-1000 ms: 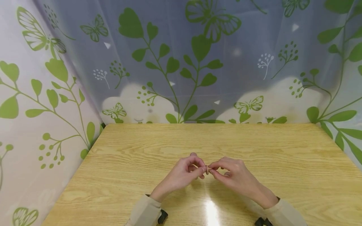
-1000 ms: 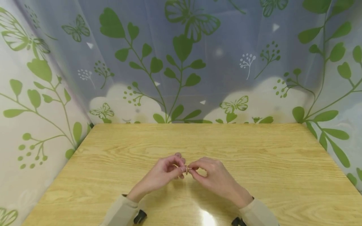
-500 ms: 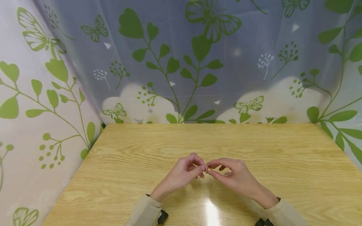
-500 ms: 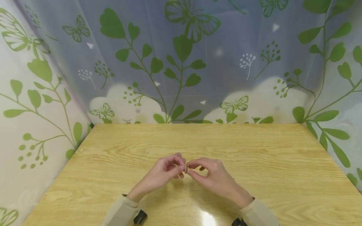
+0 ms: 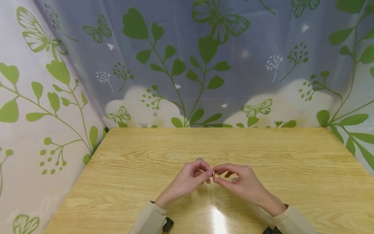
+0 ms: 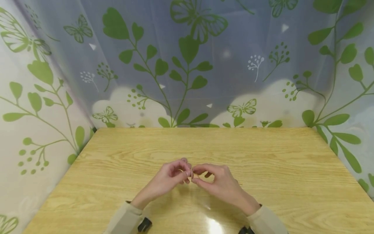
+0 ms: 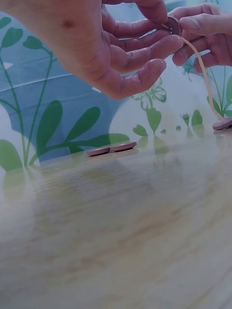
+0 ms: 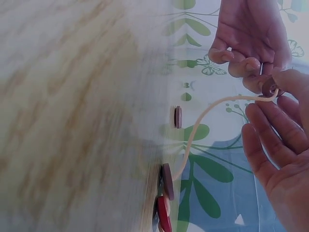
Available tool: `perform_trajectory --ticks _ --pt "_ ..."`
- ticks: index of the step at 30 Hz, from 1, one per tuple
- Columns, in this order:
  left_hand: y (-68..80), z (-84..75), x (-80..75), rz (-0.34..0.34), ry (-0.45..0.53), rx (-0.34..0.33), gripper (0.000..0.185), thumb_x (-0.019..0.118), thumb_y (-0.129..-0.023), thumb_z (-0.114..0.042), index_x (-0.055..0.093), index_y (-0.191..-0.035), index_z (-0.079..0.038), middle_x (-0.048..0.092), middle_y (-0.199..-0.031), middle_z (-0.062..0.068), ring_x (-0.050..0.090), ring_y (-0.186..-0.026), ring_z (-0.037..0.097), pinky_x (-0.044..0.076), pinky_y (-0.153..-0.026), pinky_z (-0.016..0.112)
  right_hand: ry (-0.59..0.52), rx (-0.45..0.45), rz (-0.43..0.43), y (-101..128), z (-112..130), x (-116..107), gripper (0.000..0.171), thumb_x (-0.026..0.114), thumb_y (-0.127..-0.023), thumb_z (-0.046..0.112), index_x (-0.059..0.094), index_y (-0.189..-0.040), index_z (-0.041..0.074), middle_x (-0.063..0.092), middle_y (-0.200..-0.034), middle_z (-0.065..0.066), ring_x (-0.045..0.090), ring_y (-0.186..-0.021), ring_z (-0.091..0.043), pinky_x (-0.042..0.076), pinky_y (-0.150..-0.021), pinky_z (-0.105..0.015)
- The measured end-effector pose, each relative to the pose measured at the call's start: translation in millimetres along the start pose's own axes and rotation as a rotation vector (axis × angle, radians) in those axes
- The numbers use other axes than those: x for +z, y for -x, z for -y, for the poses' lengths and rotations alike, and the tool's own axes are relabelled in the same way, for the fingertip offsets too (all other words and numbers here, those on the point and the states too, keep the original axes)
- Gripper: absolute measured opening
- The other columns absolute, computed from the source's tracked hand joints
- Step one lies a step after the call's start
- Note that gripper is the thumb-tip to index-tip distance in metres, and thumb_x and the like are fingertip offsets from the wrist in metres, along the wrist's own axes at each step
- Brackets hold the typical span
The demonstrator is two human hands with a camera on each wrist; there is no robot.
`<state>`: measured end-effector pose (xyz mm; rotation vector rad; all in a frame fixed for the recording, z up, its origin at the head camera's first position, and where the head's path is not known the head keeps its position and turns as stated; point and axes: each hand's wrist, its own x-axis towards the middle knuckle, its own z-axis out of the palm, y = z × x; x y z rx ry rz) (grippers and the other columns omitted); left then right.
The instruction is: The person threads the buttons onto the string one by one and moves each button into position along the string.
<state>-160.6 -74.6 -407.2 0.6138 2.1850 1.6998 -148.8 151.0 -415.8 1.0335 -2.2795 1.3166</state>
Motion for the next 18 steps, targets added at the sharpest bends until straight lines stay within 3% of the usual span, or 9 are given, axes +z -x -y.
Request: perform_trajectory --ticks 9,18 --pt "1.6 -2.1 1.1 0.002 0.014 -0.001 0.010 0.061 -0.103 -0.016 0.068 -0.106 -0.008 0.063 -0.109 0.004 0.072 -0.093 0.042 0.056 -0.077 0.028 0.010 0.038 0.015 0.3 0.2 0.5 0.027 0.081 -0.086 0.005 0.076 -0.110 0.016 0.080 -0.102 -0.001 0.073 -0.083 -0.007 0.061 -0.063 -0.032" --pt "2.5 0.1 1.4 0.002 0.005 -0.009 0.014 0.062 -0.102 -0.015 0.068 -0.107 -0.004 0.063 -0.111 0.009 0.073 -0.090 0.037 0.055 -0.077 0.026 0.013 -0.011 0.008 -0.7 -0.4 2.5 0.028 0.083 -0.083 0.004 0.074 -0.106 0.017 0.078 -0.097 0.002 0.072 -0.081 -0.011 0.061 -0.064 -0.032"
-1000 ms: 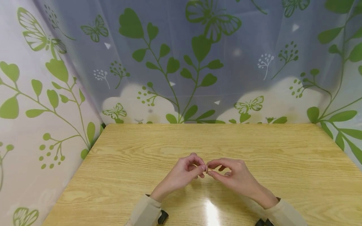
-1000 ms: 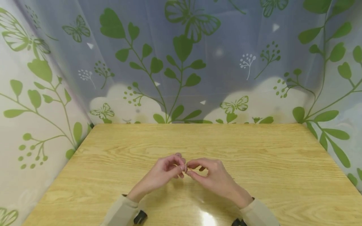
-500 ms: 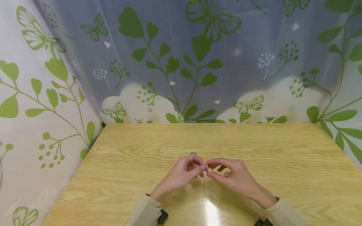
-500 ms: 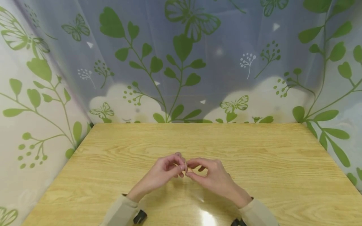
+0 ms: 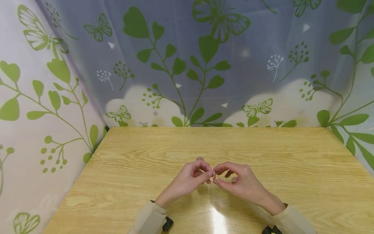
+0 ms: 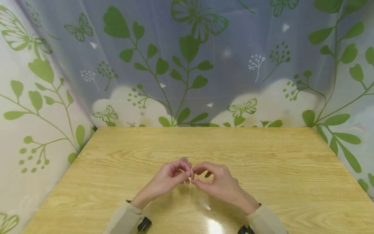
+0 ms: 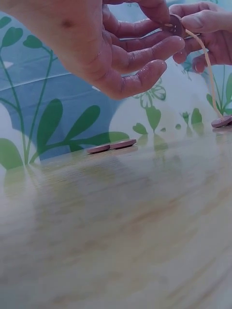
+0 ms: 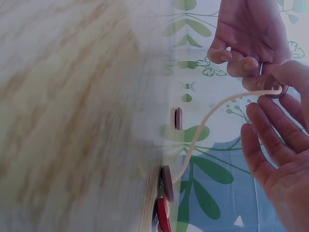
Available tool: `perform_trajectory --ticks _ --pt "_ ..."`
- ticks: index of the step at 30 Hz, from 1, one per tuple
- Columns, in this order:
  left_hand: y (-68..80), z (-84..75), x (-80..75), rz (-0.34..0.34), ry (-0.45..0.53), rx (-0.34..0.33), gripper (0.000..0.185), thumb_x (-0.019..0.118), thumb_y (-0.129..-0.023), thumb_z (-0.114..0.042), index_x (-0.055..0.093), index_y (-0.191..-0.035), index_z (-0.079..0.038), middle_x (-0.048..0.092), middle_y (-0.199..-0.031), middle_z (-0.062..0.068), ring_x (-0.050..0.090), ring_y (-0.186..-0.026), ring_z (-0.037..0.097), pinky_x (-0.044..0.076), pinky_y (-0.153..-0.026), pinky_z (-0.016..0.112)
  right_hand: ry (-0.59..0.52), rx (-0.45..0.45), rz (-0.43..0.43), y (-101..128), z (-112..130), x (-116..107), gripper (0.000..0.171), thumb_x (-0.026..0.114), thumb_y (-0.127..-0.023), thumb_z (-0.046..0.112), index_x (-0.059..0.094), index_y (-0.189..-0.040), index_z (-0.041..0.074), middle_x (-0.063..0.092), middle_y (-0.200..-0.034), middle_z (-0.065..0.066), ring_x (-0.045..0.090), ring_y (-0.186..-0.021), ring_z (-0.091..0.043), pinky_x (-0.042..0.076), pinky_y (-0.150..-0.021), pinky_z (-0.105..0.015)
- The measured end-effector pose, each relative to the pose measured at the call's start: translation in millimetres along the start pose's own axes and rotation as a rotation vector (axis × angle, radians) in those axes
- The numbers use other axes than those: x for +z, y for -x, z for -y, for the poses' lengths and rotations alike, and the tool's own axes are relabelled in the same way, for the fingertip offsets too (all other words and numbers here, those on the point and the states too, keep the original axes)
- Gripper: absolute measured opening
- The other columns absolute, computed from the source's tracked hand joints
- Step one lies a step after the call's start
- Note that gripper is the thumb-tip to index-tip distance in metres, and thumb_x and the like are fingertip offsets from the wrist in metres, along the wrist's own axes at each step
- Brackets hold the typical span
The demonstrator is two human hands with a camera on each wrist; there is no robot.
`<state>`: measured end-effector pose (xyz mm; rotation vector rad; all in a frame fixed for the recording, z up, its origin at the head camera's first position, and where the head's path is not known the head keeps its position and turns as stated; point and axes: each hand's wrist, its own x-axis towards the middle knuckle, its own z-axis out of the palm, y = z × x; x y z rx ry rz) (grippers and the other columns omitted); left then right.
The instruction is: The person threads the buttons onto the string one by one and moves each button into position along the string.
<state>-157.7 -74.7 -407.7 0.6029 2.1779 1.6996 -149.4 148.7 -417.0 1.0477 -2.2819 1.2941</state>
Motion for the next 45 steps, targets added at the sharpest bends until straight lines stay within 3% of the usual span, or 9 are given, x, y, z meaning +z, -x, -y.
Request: perform_trajectory --ticks 7,13,19,23,29,32,37,45 --pt "0.7 1.7 -1.8 0.007 0.006 -0.009 0.016 0.062 -0.103 -0.016 0.066 -0.109 -0.002 0.067 -0.112 0.013 0.074 -0.090 0.033 0.056 -0.081 0.027 0.010 -0.017 -0.005 0.1 -0.3 0.1 0.030 0.083 -0.081 0.003 0.072 -0.105 0.017 0.077 -0.095 0.003 0.071 -0.078 -0.012 0.060 -0.063 -0.032" --pt "2.1 3.3 -3.6 0.010 0.017 -0.010 0.016 0.061 -0.103 -0.015 0.064 -0.110 -0.001 0.062 -0.114 0.010 0.072 -0.086 0.021 0.057 -0.082 0.030 0.017 -0.015 -0.001 0.6 -0.1 -0.7 0.030 0.083 -0.081 0.003 0.072 -0.105 0.017 0.076 -0.095 0.004 0.071 -0.079 -0.012 0.060 -0.064 -0.031" --pt "3.9 5.3 -6.2 0.009 0.029 0.007 0.014 0.060 -0.103 -0.013 0.063 -0.109 0.000 0.055 -0.117 0.009 0.072 -0.089 0.033 0.060 -0.085 0.041 0.023 0.002 0.008 0.9 0.7 -1.8 0.028 0.082 -0.082 0.003 0.072 -0.104 0.016 0.076 -0.096 0.005 0.070 -0.080 -0.010 0.059 -0.065 -0.030" --pt "4.5 5.7 -7.6 0.006 0.032 0.017 0.015 0.060 -0.103 -0.012 0.063 -0.109 0.001 0.054 -0.118 0.011 0.071 -0.087 0.029 0.060 -0.085 0.044 0.028 -0.009 0.009 1.0 0.0 -1.8 0.027 0.082 -0.081 0.002 0.072 -0.103 0.014 0.076 -0.096 0.004 0.070 -0.080 -0.011 0.059 -0.065 -0.029" --pt "5.1 7.0 -9.8 -0.007 0.019 0.007 0.016 0.061 -0.103 -0.014 0.063 -0.109 0.001 0.059 -0.124 0.021 0.069 -0.083 0.014 0.061 -0.084 0.043 0.035 -0.022 0.012 1.6 -1.5 -1.3 0.029 0.082 -0.081 0.002 0.071 -0.103 0.016 0.076 -0.096 0.004 0.070 -0.081 -0.008 0.059 -0.065 -0.029" --pt "5.3 7.3 -10.9 -0.012 0.011 0.002 0.017 0.061 -0.103 -0.015 0.063 -0.109 0.001 0.060 -0.126 0.025 0.069 -0.083 0.016 0.060 -0.084 0.042 0.032 -0.022 0.020 1.6 -1.9 -1.5 0.029 0.082 -0.081 0.002 0.070 -0.103 0.015 0.075 -0.096 0.004 0.070 -0.081 -0.009 0.059 -0.065 -0.030" --pt "5.8 5.6 -12.8 -0.021 -0.023 -0.013 0.017 0.062 -0.103 -0.016 0.063 -0.109 -0.001 0.065 -0.119 0.020 0.071 -0.086 0.022 0.059 -0.082 0.038 0.027 -0.018 0.033 1.1 -2.1 -2.0 0.028 0.082 -0.082 0.002 0.070 -0.104 0.014 0.075 -0.096 0.004 0.071 -0.081 -0.012 0.060 -0.066 -0.030" --pt "7.5 1.4 -16.8 -0.005 -0.043 -0.028 0.019 0.062 -0.103 -0.019 0.063 -0.110 -0.002 0.065 -0.119 0.020 0.070 -0.087 0.017 0.058 -0.086 0.041 0.031 -0.024 0.051 0.6 -2.2 -3.5 0.031 0.081 -0.081 0.001 0.067 -0.104 0.017 0.074 -0.095 0.006 0.070 -0.081 -0.013 0.059 -0.066 -0.030"
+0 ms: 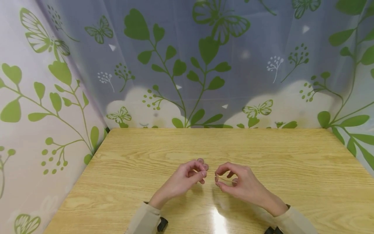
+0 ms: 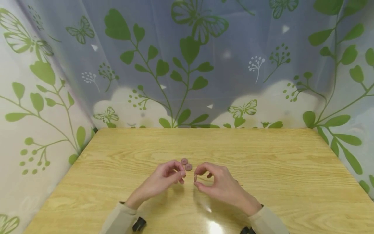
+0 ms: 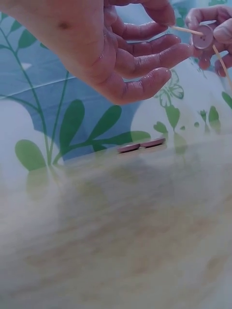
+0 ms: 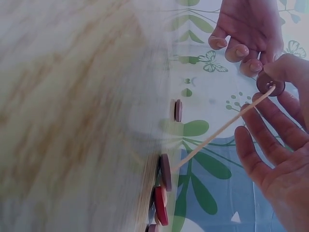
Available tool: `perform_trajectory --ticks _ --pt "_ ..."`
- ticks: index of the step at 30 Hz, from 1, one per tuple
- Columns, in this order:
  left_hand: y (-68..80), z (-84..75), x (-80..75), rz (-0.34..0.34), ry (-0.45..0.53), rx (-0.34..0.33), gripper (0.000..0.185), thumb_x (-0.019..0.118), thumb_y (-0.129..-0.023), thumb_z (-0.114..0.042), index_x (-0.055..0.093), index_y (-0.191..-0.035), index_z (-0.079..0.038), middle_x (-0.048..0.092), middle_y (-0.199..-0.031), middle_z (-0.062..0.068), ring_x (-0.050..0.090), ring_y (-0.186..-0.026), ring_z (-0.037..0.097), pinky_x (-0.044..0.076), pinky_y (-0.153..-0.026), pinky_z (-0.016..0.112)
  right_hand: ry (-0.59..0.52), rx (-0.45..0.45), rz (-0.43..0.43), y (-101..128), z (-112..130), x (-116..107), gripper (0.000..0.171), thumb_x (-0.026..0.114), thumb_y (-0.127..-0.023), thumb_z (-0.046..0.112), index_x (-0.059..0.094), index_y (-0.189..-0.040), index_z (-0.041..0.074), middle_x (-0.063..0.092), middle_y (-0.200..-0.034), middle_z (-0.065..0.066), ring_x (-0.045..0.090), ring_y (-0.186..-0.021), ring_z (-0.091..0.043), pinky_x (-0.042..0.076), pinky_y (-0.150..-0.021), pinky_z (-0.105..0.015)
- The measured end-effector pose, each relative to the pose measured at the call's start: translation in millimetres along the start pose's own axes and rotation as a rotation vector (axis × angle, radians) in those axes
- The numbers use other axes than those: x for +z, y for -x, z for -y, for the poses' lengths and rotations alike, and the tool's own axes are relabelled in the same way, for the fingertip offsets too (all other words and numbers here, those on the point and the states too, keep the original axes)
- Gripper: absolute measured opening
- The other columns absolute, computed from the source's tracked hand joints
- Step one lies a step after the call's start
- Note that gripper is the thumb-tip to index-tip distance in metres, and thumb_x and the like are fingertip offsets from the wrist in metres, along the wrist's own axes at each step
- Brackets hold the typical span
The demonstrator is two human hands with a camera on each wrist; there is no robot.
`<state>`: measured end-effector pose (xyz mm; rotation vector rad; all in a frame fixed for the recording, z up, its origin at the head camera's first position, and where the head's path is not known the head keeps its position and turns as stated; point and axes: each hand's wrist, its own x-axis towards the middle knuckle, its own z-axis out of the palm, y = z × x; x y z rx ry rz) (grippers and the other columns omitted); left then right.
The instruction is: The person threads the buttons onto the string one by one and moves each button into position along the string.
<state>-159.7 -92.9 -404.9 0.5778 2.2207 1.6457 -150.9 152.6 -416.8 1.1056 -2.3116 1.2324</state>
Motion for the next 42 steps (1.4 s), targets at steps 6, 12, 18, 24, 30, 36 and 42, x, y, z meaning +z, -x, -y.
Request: perform_trajectory --ticks 6,12,18,24,30,36,42 --pt "0.1 -0.7 -3.7 0.027 0.040 0.002 0.019 0.061 -0.104 -0.018 0.061 -0.111 0.000 0.062 -0.133 0.024 0.071 -0.098 0.024 0.058 -0.091 0.047 -0.004 0.016 0.027 -0.1 0.7 -2.0 0.032 0.081 -0.082 0.002 0.067 -0.105 0.018 0.074 -0.096 0.007 0.069 -0.081 -0.012 0.059 -0.068 -0.030" --pt "0.6 -2.1 -5.6 0.046 0.065 0.010 0.019 0.059 -0.105 -0.016 0.060 -0.110 0.002 0.057 -0.136 0.026 0.069 -0.108 0.035 0.058 -0.092 0.050 0.000 0.023 0.050 1.0 -0.5 -2.9 0.033 0.081 -0.083 0.002 0.066 -0.106 0.019 0.074 -0.097 0.009 0.069 -0.080 -0.011 0.059 -0.068 -0.030" --pt "1.3 -2.4 -6.3 0.057 0.068 0.015 0.019 0.058 -0.105 -0.016 0.060 -0.110 0.002 0.058 -0.132 0.027 0.068 -0.110 0.036 0.057 -0.093 0.051 0.008 0.036 0.061 2.9 -2.1 -2.1 0.033 0.081 -0.082 0.001 0.065 -0.106 0.018 0.074 -0.098 0.008 0.070 -0.079 -0.013 0.059 -0.068 -0.030" --pt "1.5 -1.8 -7.5 0.054 0.043 0.030 0.017 0.057 -0.105 -0.015 0.060 -0.108 0.001 0.056 -0.141 0.025 0.068 -0.111 0.037 0.056 -0.095 0.052 0.024 0.049 0.069 3.9 -3.5 -1.8 0.034 0.081 -0.082 0.001 0.065 -0.106 0.018 0.074 -0.097 0.009 0.070 -0.079 -0.014 0.059 -0.067 -0.030" --pt "1.2 -1.4 -8.9 0.053 0.059 0.048 0.018 0.055 -0.106 -0.015 0.059 -0.109 0.002 0.052 -0.149 0.026 0.064 -0.120 0.045 0.056 -0.096 0.051 0.036 0.077 0.097 5.1 -4.2 -3.3 0.031 0.080 -0.083 0.002 0.066 -0.106 0.018 0.073 -0.097 0.010 0.068 -0.078 -0.006 0.059 -0.068 -0.031" --pt "1.2 -1.1 -9.5 0.059 0.098 0.048 0.019 0.054 -0.107 -0.014 0.056 -0.111 0.004 0.049 -0.150 0.028 0.060 -0.127 0.046 0.058 -0.095 0.044 0.045 0.094 0.128 5.5 -5.5 -3.7 0.031 0.079 -0.084 0.002 0.065 -0.106 0.020 0.073 -0.098 0.011 0.067 -0.078 -0.008 0.059 -0.070 -0.031" --pt "0.4 -0.7 -9.4 0.058 0.114 0.055 0.018 0.053 -0.107 -0.013 0.056 -0.110 0.005 0.056 -0.142 0.030 0.058 -0.131 0.045 0.060 -0.092 0.037 0.045 0.126 0.156 5.6 -5.9 -4.4 0.030 0.079 -0.085 0.004 0.065 -0.106 0.022 0.073 -0.098 0.012 0.067 -0.080 -0.007 0.059 -0.072 -0.031"
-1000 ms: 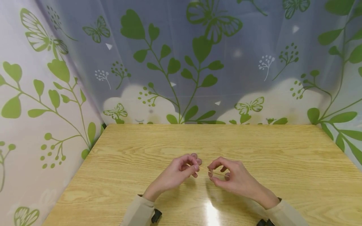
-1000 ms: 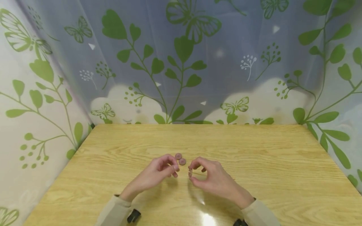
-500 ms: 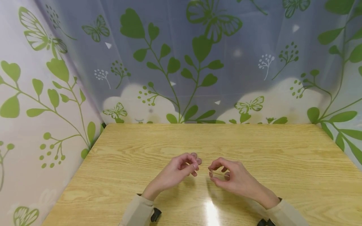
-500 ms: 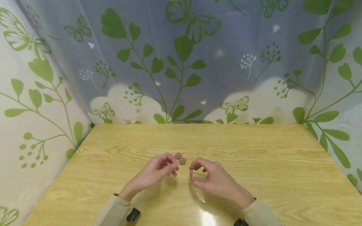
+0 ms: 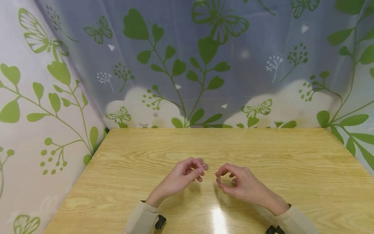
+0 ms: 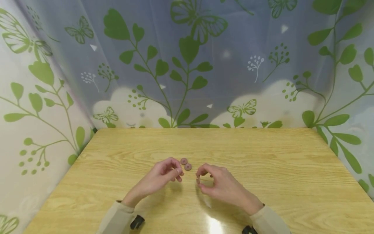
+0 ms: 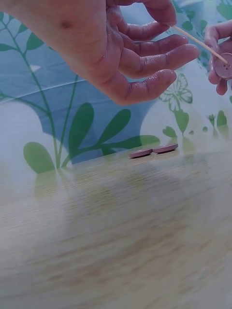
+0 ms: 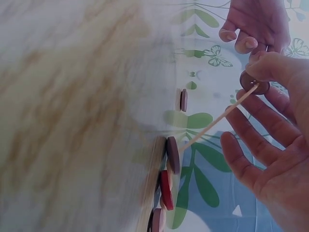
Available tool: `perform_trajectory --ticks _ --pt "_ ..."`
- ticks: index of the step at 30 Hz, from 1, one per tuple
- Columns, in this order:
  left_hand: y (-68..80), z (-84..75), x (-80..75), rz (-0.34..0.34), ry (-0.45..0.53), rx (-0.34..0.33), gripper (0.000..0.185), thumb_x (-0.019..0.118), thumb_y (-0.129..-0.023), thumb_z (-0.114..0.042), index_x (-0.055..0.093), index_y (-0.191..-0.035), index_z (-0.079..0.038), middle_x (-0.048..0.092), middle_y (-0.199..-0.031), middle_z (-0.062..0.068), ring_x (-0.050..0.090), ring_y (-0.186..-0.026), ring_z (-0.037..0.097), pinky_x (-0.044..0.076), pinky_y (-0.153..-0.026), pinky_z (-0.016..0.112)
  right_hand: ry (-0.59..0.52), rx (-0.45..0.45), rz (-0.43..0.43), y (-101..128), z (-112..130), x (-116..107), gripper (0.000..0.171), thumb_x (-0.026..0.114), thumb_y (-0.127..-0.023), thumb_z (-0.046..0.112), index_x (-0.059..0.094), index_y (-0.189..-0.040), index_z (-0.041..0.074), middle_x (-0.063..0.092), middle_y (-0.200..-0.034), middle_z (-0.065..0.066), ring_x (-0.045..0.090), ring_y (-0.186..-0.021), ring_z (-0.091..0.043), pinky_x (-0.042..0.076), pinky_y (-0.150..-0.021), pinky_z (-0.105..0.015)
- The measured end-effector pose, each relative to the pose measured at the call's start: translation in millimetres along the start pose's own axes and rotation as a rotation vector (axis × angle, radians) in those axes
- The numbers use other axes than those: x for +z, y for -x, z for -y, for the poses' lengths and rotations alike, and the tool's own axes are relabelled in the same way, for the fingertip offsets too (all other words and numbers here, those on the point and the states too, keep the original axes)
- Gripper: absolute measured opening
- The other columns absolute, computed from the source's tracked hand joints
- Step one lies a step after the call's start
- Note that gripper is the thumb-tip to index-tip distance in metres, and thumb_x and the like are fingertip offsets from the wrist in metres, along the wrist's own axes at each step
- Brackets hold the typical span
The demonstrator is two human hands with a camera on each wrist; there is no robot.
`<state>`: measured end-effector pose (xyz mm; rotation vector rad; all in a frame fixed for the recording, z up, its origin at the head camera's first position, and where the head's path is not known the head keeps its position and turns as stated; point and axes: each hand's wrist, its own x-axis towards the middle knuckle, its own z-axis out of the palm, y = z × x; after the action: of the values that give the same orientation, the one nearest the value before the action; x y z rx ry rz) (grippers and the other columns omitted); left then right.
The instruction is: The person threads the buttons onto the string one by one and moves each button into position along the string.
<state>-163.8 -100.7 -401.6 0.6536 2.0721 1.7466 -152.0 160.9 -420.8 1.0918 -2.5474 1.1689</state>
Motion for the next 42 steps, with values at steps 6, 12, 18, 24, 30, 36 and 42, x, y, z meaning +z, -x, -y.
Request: perform_trajectory --ticks 6,12,18,24,30,36,42 --pt "-0.6 0.4 -0.3 -0.008 -0.007 -0.008 0.019 0.054 -0.107 -0.015 0.056 -0.110 0.004 0.062 -0.133 0.030 0.059 -0.130 0.044 0.059 -0.090 0.031 -0.006 0.008 0.016 0.6 -0.4 -2.2 0.028 0.078 -0.086 0.005 0.064 -0.105 0.020 0.073 -0.098 0.010 0.069 -0.083 -0.010 0.060 -0.071 -0.032" --pt "0.1 -0.4 0.0 -0.011 -0.002 -0.010 0.020 0.054 -0.107 -0.015 0.056 -0.111 0.004 0.062 -0.131 0.030 0.062 -0.124 0.044 0.057 -0.095 0.048 -0.037 -0.028 -0.005 3.5 -3.0 -3.5 0.027 0.077 -0.086 0.001 0.064 -0.103 0.018 0.072 -0.094 0.008 0.066 -0.078 -0.006 0.058 -0.061 -0.028" --pt "1.2 -0.9 -1.2 -0.016 -0.024 -0.022 0.020 0.054 -0.107 -0.017 0.056 -0.112 0.003 0.062 -0.128 0.030 0.068 -0.110 0.042 0.056 -0.095 0.052 -0.060 -0.038 0.002 5.6 -7.4 -3.7 0.027 0.077 -0.086 0.000 0.063 -0.102 0.018 0.071 -0.092 0.006 0.057 -0.069 -0.002 0.053 -0.054 -0.022" --pt "0.5 -0.3 -1.7 -0.020 -0.028 -0.024 0.020 0.054 -0.107 -0.016 0.057 -0.112 0.003 0.062 -0.126 0.031 0.069 -0.108 0.040 0.056 -0.095 0.051 -0.050 0.008 0.037 7.2 -8.4 -5.8 0.027 0.076 -0.086 0.002 0.063 -0.101 0.019 0.070 -0.090 0.007 0.051 -0.062 -0.001 0.050 -0.052 -0.021" --pt "0.8 -1.0 -1.7 -0.027 -0.026 -0.020 0.020 0.054 -0.107 -0.015 0.057 -0.112 0.004 0.064 -0.122 0.029 0.069 -0.103 0.040 0.056 -0.095 0.053 -0.064 0.059 0.084 8.5 -8.8 -8.1 0.026 0.076 -0.087 0.001 0.063 -0.101 0.019 0.071 -0.091 0.005 0.054 -0.065 -0.001 0.053 -0.055 -0.021" --pt "2.0 -1.8 -2.5 -0.035 -0.053 -0.020 0.020 0.054 -0.107 -0.015 0.058 -0.114 0.003 0.066 -0.112 0.023 0.070 -0.097 0.039 0.056 -0.094 0.053 -0.046 0.115 0.122 8.9 -8.2 -11.2 0.026 0.075 -0.087 0.001 0.063 -0.100 0.020 0.069 -0.090 0.006 0.057 -0.068 -0.004 0.053 -0.059 -0.020" --pt "2.6 -2.6 -2.9 -0.036 -0.060 -0.026 0.021 0.054 -0.107 -0.016 0.058 -0.114 0.002 0.066 -0.113 0.025 0.070 -0.098 0.042 0.056 -0.095 0.053 -0.012 0.098 0.139 10.6 -8.9 -13.3 0.025 0.074 -0.086 0.000 0.063 -0.098 0.019 0.071 -0.092 0.006 0.067 -0.081 -0.005 0.060 -0.068 -0.023"
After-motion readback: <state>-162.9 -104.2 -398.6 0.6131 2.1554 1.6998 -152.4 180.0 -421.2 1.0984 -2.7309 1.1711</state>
